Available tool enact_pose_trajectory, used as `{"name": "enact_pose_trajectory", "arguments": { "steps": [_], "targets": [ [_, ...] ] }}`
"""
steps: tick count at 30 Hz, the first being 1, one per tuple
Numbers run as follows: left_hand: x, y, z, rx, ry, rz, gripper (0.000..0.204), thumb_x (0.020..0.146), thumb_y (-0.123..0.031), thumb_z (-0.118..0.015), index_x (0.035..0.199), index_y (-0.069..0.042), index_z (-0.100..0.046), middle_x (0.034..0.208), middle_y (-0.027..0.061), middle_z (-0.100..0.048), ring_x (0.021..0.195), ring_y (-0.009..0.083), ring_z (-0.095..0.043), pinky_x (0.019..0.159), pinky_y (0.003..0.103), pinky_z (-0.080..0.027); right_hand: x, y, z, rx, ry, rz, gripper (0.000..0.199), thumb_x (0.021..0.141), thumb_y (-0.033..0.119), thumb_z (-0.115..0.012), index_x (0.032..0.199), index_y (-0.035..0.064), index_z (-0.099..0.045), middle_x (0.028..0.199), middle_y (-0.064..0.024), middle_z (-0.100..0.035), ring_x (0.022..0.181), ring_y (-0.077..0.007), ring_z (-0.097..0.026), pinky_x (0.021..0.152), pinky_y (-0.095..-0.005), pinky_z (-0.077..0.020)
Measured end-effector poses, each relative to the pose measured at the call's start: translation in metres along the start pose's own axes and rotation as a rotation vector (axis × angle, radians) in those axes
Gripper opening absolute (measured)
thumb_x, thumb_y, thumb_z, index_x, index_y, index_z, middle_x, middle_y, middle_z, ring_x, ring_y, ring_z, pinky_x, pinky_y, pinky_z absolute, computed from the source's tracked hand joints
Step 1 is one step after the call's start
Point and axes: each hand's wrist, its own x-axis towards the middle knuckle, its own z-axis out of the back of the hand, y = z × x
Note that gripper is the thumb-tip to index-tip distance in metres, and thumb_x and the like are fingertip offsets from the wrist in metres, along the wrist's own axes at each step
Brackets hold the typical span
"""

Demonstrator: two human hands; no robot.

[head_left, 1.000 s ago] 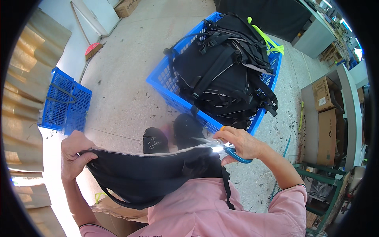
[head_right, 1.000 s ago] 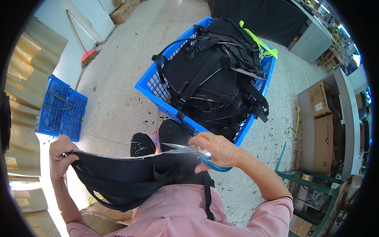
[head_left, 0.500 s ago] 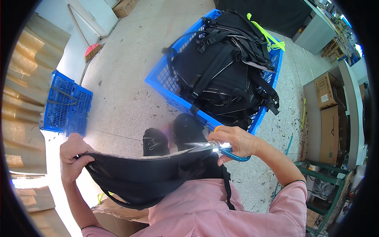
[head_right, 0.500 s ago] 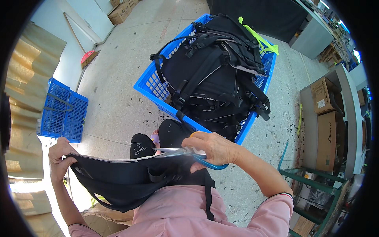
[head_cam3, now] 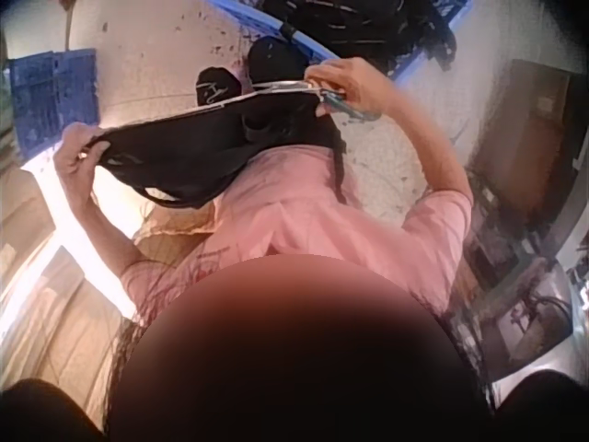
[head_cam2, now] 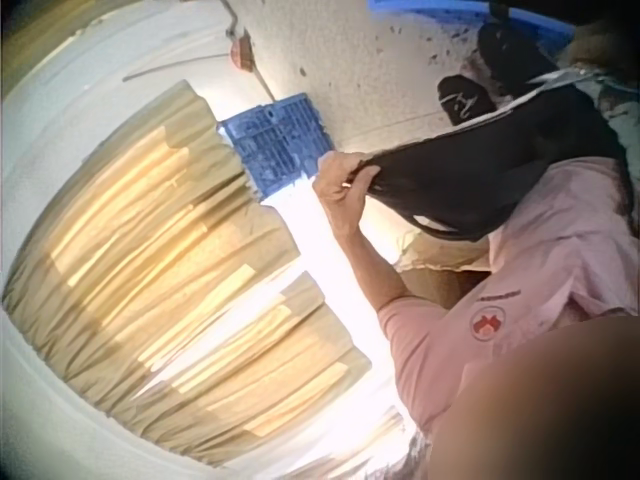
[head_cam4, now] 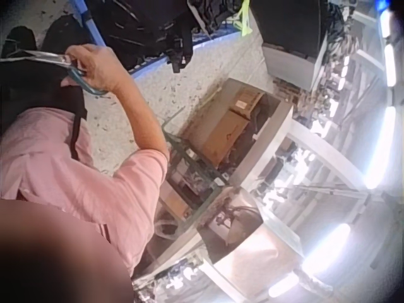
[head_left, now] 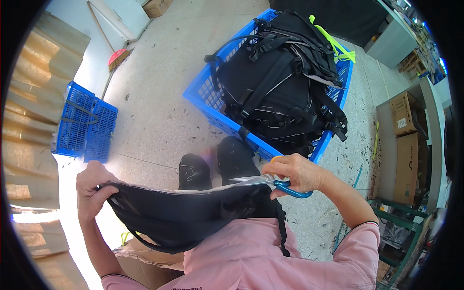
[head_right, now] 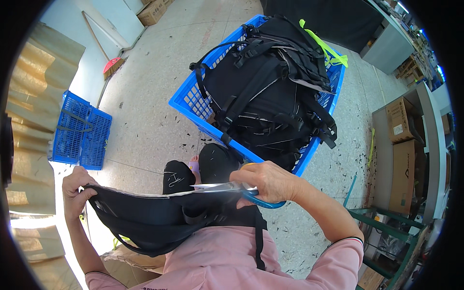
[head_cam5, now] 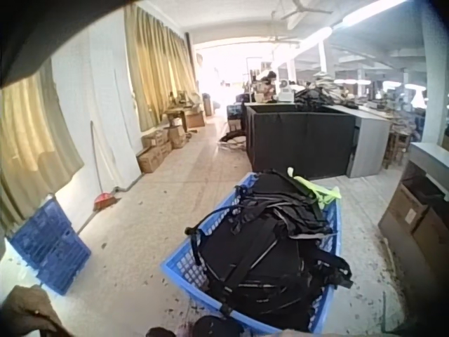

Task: Trimming excess threads and finishing a black backpack using scissors.

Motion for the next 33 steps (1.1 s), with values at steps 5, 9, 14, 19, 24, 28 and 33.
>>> {"name": "enact_pose_trajectory", "arguments": {
  "steps": [5, 9, 14, 19, 24, 28, 33],
  "targets": [
    [-0.001, -0.003, 0.000, -0.052, -0.001, 0.046, 0.017, 0.062, -0.015, -0.075, 0.071, -0.004, -0.065, 0.065, 0.0021, -0.058, 0.065, 0.0163, -0.048, 0.059, 0.028, -0.036, -0.007, 0.008, 0.006, -0.042, 0.005, -0.026, 0.049, 0.065, 0.036, -0.079, 0.100, 0.0083, -0.058, 0.074, -0.0075, -0.057, 0.063, -0.0222, -0.057, 0.051, -0.0298, -0.0429],
    [-0.001, -0.009, 0.001, 0.014, 0.013, 0.015, 0.018, 0.058, -0.014, -0.074, 0.070, -0.005, -0.064, 0.063, 0.0033, -0.057, 0.061, 0.0202, -0.049, 0.062, 0.031, -0.036, 0.001, 0.017, 0.016, -0.043, -0.082, -0.078, 0.061, 0.063, 0.046, -0.077, 0.106, 0.0088, -0.055, 0.077, -0.0065, -0.055, 0.067, -0.0226, -0.058, 0.054, -0.0310, -0.0442],
    [0.003, -0.010, -0.003, 0.019, -0.002, -0.083, 0.018, 0.059, -0.016, -0.074, 0.069, -0.006, -0.063, 0.062, 0.0029, -0.057, 0.061, 0.0218, -0.048, 0.062, 0.032, -0.035, 0.009, 0.029, 0.020, -0.065, 0.021, -0.071, 0.072, 0.059, 0.052, -0.077, 0.112, 0.0093, -0.052, 0.089, -0.0093, -0.054, 0.078, -0.0252, -0.057, 0.062, -0.0345, -0.0458],
    [-0.008, -0.012, 0.004, 0.001, -0.012, -0.068, 0.018, 0.061, -0.018, -0.074, 0.069, -0.006, -0.064, 0.063, 0.0014, -0.057, 0.063, 0.0200, -0.045, 0.060, 0.032, -0.034, 0.002, 0.024, 0.019, 0.004, 0.138, -0.118, 0.068, 0.057, 0.036, -0.083, 0.113, 0.0101, -0.051, 0.096, -0.0089, -0.053, 0.084, -0.0261, -0.055, 0.070, -0.0358, -0.0473],
    [-0.021, -0.004, 0.006, -0.028, -0.076, -0.012, 0.020, 0.060, -0.020, -0.074, 0.069, -0.005, -0.065, 0.063, 0.0007, -0.057, 0.065, 0.0179, -0.044, 0.059, 0.031, -0.034, 0.005, 0.024, 0.011, 0.032, 0.158, -0.096, 0.066, 0.058, 0.033, -0.082, 0.112, 0.0092, -0.052, 0.096, -0.0089, -0.054, 0.086, -0.0264, -0.056, 0.071, -0.0355, -0.0486],
    [-0.019, -0.004, 0.004, -0.028, -0.061, -0.006, 0.020, 0.059, -0.020, -0.075, 0.069, -0.005, -0.065, 0.063, 0.0006, -0.057, 0.065, 0.0174, -0.044, 0.059, 0.031, -0.034, 0.004, 0.016, 0.009, 0.065, 0.142, -0.047, 0.062, 0.061, 0.035, -0.081, 0.110, 0.0088, -0.054, 0.095, -0.0088, -0.056, 0.081, -0.0255, -0.057, 0.068, -0.0342, -0.0491],
    [-0.021, -0.004, 0.004, -0.039, -0.072, -0.012, 0.020, 0.060, -0.020, -0.075, 0.069, -0.005, -0.065, 0.063, 0.0005, -0.058, 0.065, 0.0176, -0.044, 0.060, 0.031, -0.035, 0.005, 0.019, 0.008, 0.169, 0.172, -0.078, 0.059, 0.065, 0.040, -0.077, 0.109, 0.0076, -0.054, 0.092, -0.0098, -0.058, 0.081, -0.0261, -0.058, 0.068, -0.0349, -0.0488]
  ]
}}
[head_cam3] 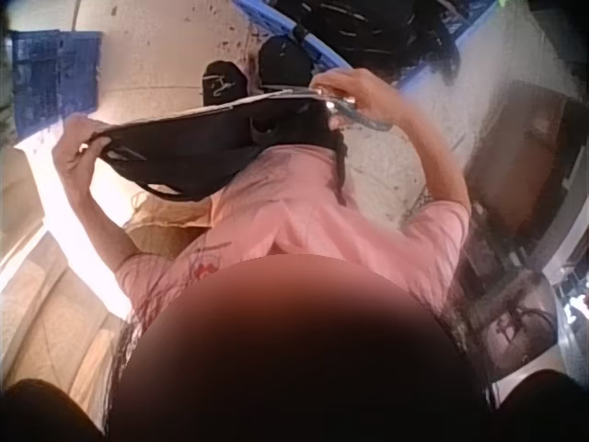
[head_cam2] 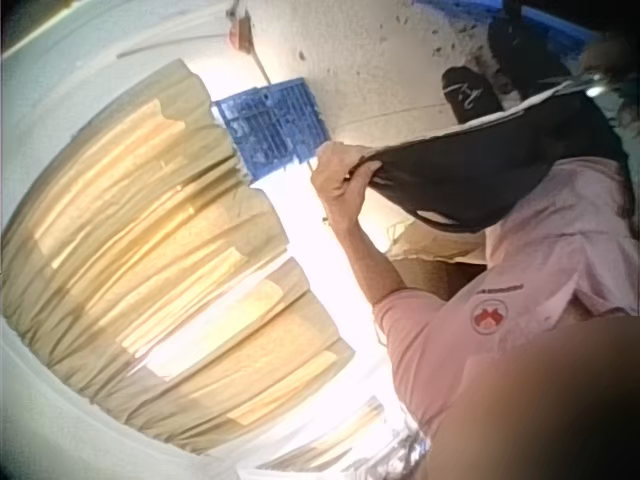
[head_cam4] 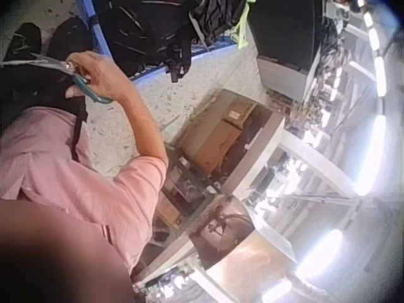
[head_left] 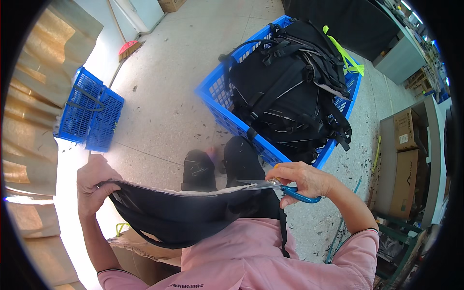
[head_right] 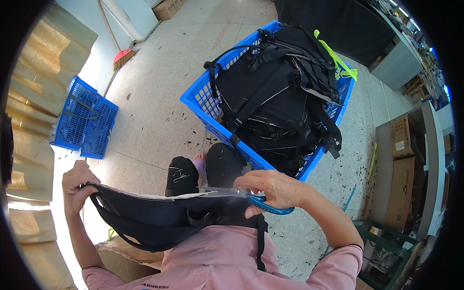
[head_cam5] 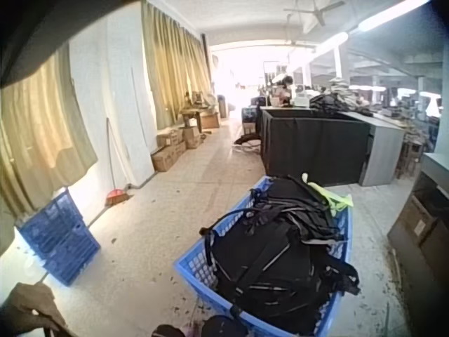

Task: Trimming excess threads and finishing a black backpack using scissors.

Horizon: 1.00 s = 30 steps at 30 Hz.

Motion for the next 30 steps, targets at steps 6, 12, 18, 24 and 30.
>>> {"name": "enact_pose_trajectory", "arguments": {
  "steps": [6, 12, 18, 24, 30],
  "targets": [
    [-0.0006, 0.0036, 0.0011, 0.007, -0.005, -0.013, 0.021, 0.059, -0.022, -0.075, 0.068, -0.006, -0.064, 0.062, 0.0003, -0.059, 0.064, 0.0179, -0.044, 0.061, 0.032, -0.035, -0.0003, -0.0028, -0.0023, 0.000, 0.013, -0.036, 0.059, 0.068, 0.042, -0.075, 0.110, 0.0073, -0.054, 0.096, -0.0096, -0.058, 0.085, -0.0266, -0.058, 0.070, -0.0350, -0.0495],
    [-0.0033, 0.0037, 0.0026, 0.008, -0.012, -0.009, 0.022, 0.060, -0.023, -0.075, 0.067, -0.006, -0.065, 0.061, 0.0004, -0.058, 0.064, 0.0180, -0.045, 0.062, 0.032, -0.035, 0.0014, 0.0000, -0.0012, -0.026, -0.006, -0.026, 0.059, 0.068, 0.045, -0.074, 0.110, 0.0073, -0.054, 0.096, -0.0103, -0.058, 0.087, -0.0277, -0.058, 0.073, -0.0360, -0.0490],
    [-0.0047, 0.0036, 0.0029, -0.005, -0.024, 0.016, 0.022, 0.059, -0.023, -0.076, 0.068, -0.005, -0.065, 0.061, 0.0004, -0.059, 0.064, 0.0180, -0.044, 0.063, 0.032, -0.036, 0.0033, 0.0018, -0.0007, -0.039, -0.034, -0.012, 0.058, 0.071, 0.048, -0.071, 0.108, 0.0064, -0.054, 0.092, -0.0122, -0.059, 0.086, -0.0297, -0.058, 0.073, -0.0382, -0.0465],
    [-0.0066, 0.0041, 0.0030, -0.015, -0.019, 0.004, 0.023, 0.059, -0.023, -0.076, 0.069, -0.006, -0.065, 0.061, 0.0001, -0.059, 0.066, 0.0175, -0.045, 0.064, 0.031, -0.036, 0.0037, -0.0004, -0.0010, -0.091, -0.060, 0.037, 0.057, 0.067, 0.040, -0.077, 0.109, 0.0094, -0.054, 0.095, -0.0088, -0.056, 0.083, -0.0246, -0.057, 0.066, -0.0331, -0.0484],
    [-0.0061, 0.0044, 0.0020, 0.000, -0.016, 0.003, 0.023, 0.060, -0.024, -0.076, 0.069, -0.006, -0.066, 0.062, 0.0003, -0.059, 0.067, 0.0168, -0.046, 0.062, 0.030, -0.036, 0.0014, 0.0020, 0.0019, -0.121, -0.028, 0.019, 0.054, 0.066, 0.039, -0.077, 0.106, 0.0096, -0.057, 0.090, -0.0080, -0.058, 0.074, -0.0221, -0.057, 0.060, -0.0310, -0.0478]
  ]
}}
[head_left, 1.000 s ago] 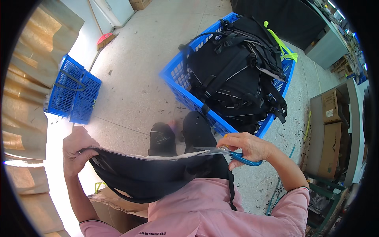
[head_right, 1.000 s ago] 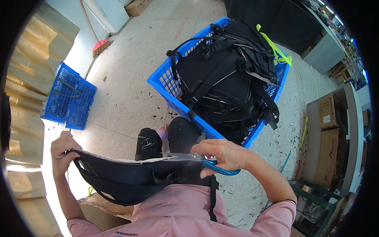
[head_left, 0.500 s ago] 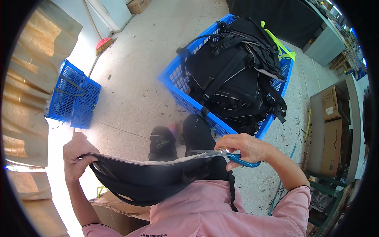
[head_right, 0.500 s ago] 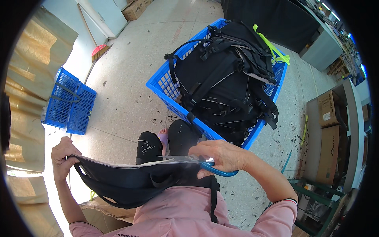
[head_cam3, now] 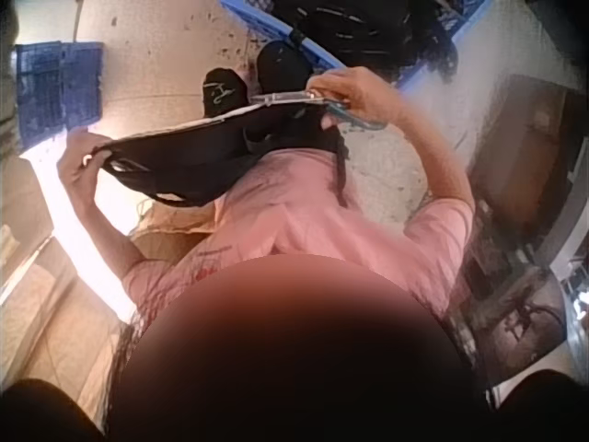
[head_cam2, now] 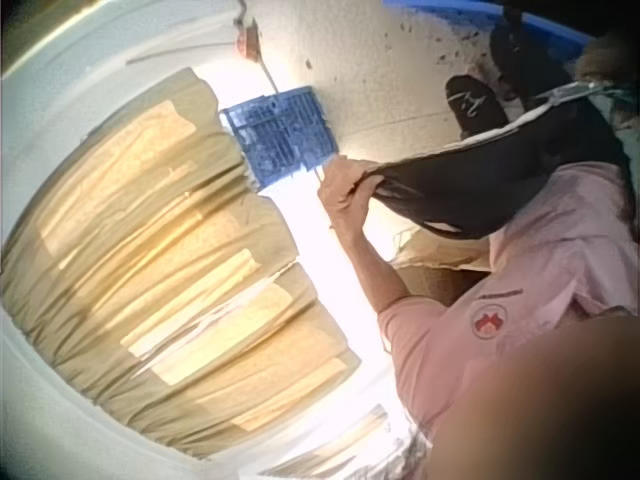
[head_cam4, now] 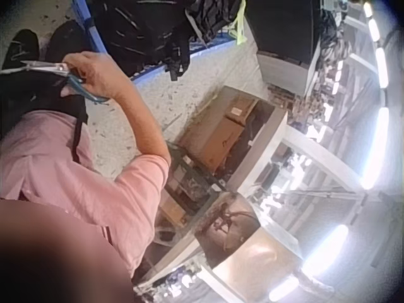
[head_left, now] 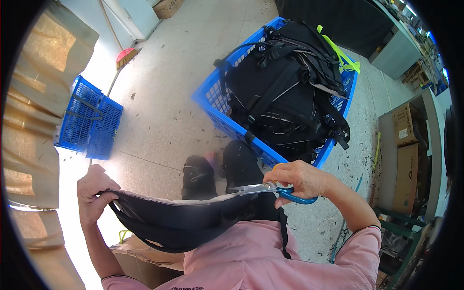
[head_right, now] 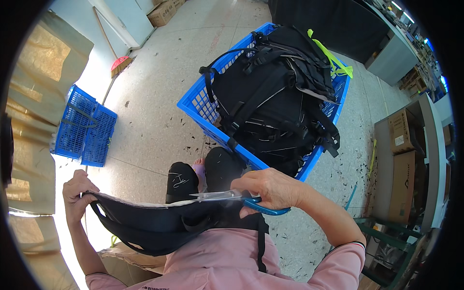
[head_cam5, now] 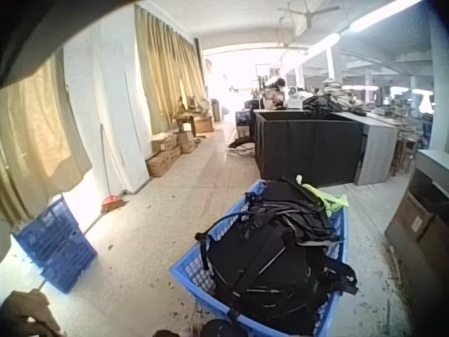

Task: Trimming excess threads and finishing a black backpack using scissors.

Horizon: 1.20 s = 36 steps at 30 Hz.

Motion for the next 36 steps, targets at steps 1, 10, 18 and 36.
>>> {"name": "enact_pose_trajectory", "arguments": {
  "steps": [1, 10, 18, 36],
  "targets": [
    [0.000, -0.002, -0.001, -0.011, -0.010, 0.031, 0.023, 0.060, -0.024, -0.076, 0.069, -0.005, -0.066, 0.063, 0.0005, -0.059, 0.066, 0.0163, -0.046, 0.060, 0.030, -0.036, 0.000, 0.001, 0.001, -0.007, 0.024, -0.010, 0.054, 0.066, 0.039, -0.078, 0.106, 0.0098, -0.057, 0.090, -0.0078, -0.058, 0.072, -0.0216, -0.057, 0.059, -0.0305, -0.0478],
    [0.000, -0.001, -0.002, -0.025, 0.002, 0.016, 0.023, 0.061, -0.023, -0.076, 0.072, -0.005, -0.066, 0.063, 0.0006, -0.057, 0.063, 0.0149, -0.048, 0.055, 0.028, -0.036, -0.001, 0.002, 0.003, 0.028, -0.008, 0.041, 0.056, 0.064, 0.037, -0.079, 0.106, 0.0081, -0.057, 0.092, -0.0071, -0.060, 0.079, -0.0242, -0.057, 0.063, -0.0336, -0.0481],
    [-0.004, 0.000, -0.003, -0.026, -0.028, 0.092, 0.018, 0.060, -0.015, -0.075, 0.072, -0.005, -0.066, 0.065, 0.0010, -0.059, 0.064, 0.0156, -0.049, 0.057, 0.028, -0.037, -0.003, 0.008, 0.008, -0.073, 0.044, 0.021, 0.053, 0.066, 0.048, -0.074, 0.099, 0.0088, -0.058, 0.072, -0.0035, -0.056, 0.063, -0.0203, -0.057, 0.050, -0.0297, -0.0418],
    [0.008, -0.014, -0.009, 0.055, 0.042, 0.079, 0.017, 0.059, -0.010, -0.075, 0.070, -0.006, -0.063, 0.067, 0.0041, -0.059, 0.065, 0.0209, -0.052, 0.060, 0.031, -0.040, 0.030, 0.058, 0.012, -0.300, -0.002, -0.045, 0.061, 0.061, 0.049, -0.078, 0.104, 0.0116, -0.054, 0.087, -0.0072, -0.057, 0.085, -0.0256, -0.057, 0.066, -0.0354, -0.0464]
  ]
}}
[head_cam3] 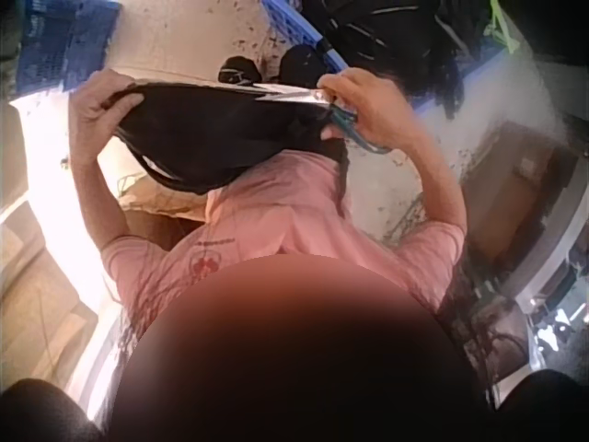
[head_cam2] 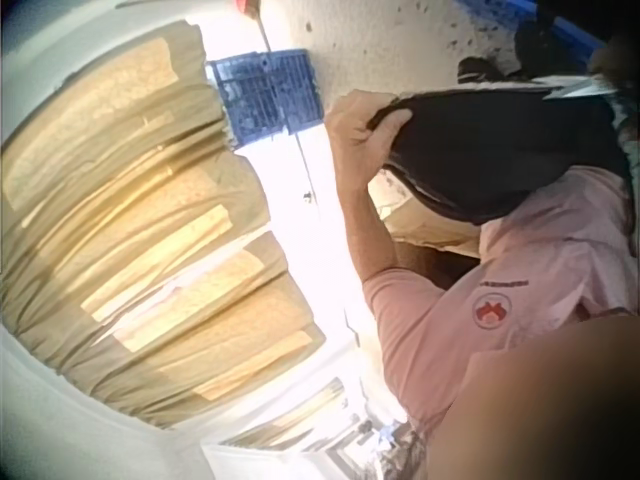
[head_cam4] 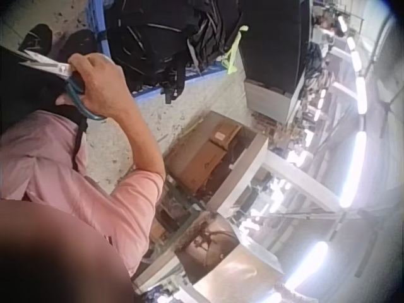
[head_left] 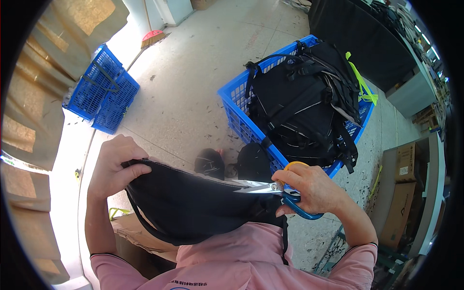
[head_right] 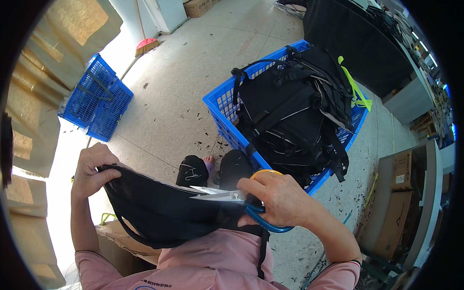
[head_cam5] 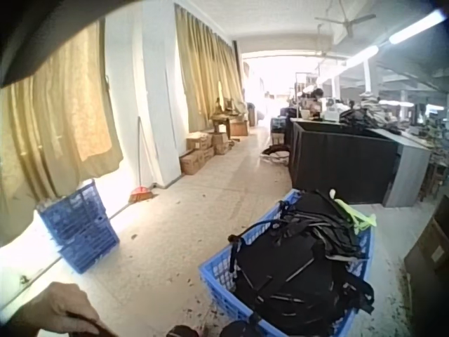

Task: Trimming excess threads and finishing a black backpack using scissors.

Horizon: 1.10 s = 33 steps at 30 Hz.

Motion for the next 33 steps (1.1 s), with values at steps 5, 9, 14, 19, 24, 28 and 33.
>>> {"name": "enact_pose_trajectory", "arguments": {
  "steps": [5, 9, 14, 19, 24, 28, 33],
  "targets": [
    [-0.005, 0.005, 0.001, -0.039, 0.017, -0.025, 0.017, 0.059, -0.009, -0.075, 0.070, -0.006, -0.063, 0.066, 0.0031, -0.059, 0.066, 0.0210, -0.052, 0.060, 0.031, -0.040, 0.004, 0.000, 0.003, -0.048, -0.049, 0.000, 0.055, 0.064, 0.047, -0.076, 0.098, 0.0112, -0.054, 0.087, -0.0085, -0.058, 0.086, -0.0271, -0.059, 0.067, -0.0370, -0.0480],
    [-0.012, 0.002, 0.003, -0.010, -0.008, -0.050, 0.017, 0.060, -0.009, -0.075, 0.071, -0.006, -0.063, 0.066, 0.0029, -0.059, 0.065, 0.0208, -0.053, 0.060, 0.031, -0.041, 0.010, -0.005, 0.004, 0.000, -0.024, 0.106, 0.063, 0.058, 0.046, -0.080, 0.104, 0.0107, -0.055, 0.084, -0.0050, -0.056, 0.080, -0.0231, -0.058, 0.062, -0.0325, -0.0469],
    [-0.018, 0.005, 0.005, -0.013, -0.017, 0.073, 0.016, 0.061, -0.009, -0.075, 0.071, -0.005, -0.063, 0.065, 0.0051, -0.058, 0.064, 0.0214, -0.054, 0.058, 0.030, -0.042, 0.017, 0.002, 0.008, 0.041, 0.049, 0.114, 0.061, 0.059, 0.047, -0.080, 0.102, 0.0106, -0.055, 0.084, -0.0046, -0.056, 0.080, -0.0230, -0.058, 0.062, -0.0319, -0.0469],
    [-0.020, 0.003, 0.006, -0.033, -0.014, 0.108, 0.015, 0.063, -0.009, -0.074, 0.072, -0.004, -0.064, 0.065, 0.0058, -0.058, 0.063, 0.0213, -0.055, 0.058, 0.030, -0.042, 0.019, 0.002, 0.005, -0.007, -0.013, 0.154, 0.056, 0.060, 0.045, -0.079, 0.097, 0.0109, -0.055, 0.076, -0.0038, -0.057, 0.069, -0.0217, -0.059, 0.056, -0.0303, -0.0461],
    [-0.022, 0.006, 0.004, -0.069, -0.003, 0.117, 0.014, 0.063, -0.008, -0.074, 0.072, -0.004, -0.064, 0.066, 0.0059, -0.059, 0.063, 0.0211, -0.055, 0.057, 0.029, -0.042, 0.018, 0.007, 0.005, -0.074, -0.038, 0.173, 0.047, 0.065, 0.043, -0.077, 0.091, 0.0109, -0.054, 0.070, -0.0030, -0.057, 0.065, -0.0228, -0.060, 0.054, -0.0307, -0.0469],
    [-0.024, 0.013, 0.002, -0.100, -0.046, 0.073, 0.015, 0.061, -0.004, -0.074, 0.073, -0.004, -0.066, 0.063, 0.0036, -0.058, 0.060, 0.0145, -0.052, 0.055, 0.027, -0.038, 0.019, 0.008, 0.004, -0.127, -0.062, 0.197, 0.053, 0.063, 0.041, -0.079, 0.097, 0.0106, -0.053, 0.071, -0.0016, -0.057, 0.064, -0.0213, -0.058, 0.054, -0.0297, -0.0454],
    [-0.023, 0.009, 0.001, -0.111, -0.042, 0.057, 0.014, 0.061, -0.004, -0.074, 0.072, -0.004, -0.066, 0.063, 0.0032, -0.058, 0.060, 0.0139, -0.052, 0.056, 0.027, -0.038, 0.031, 0.014, 0.005, -0.109, -0.132, 0.238, 0.052, 0.063, 0.042, -0.078, 0.095, 0.0100, -0.053, 0.072, -0.0033, -0.057, 0.066, -0.0222, -0.058, 0.053, -0.0306, -0.0448]
  ]
}}
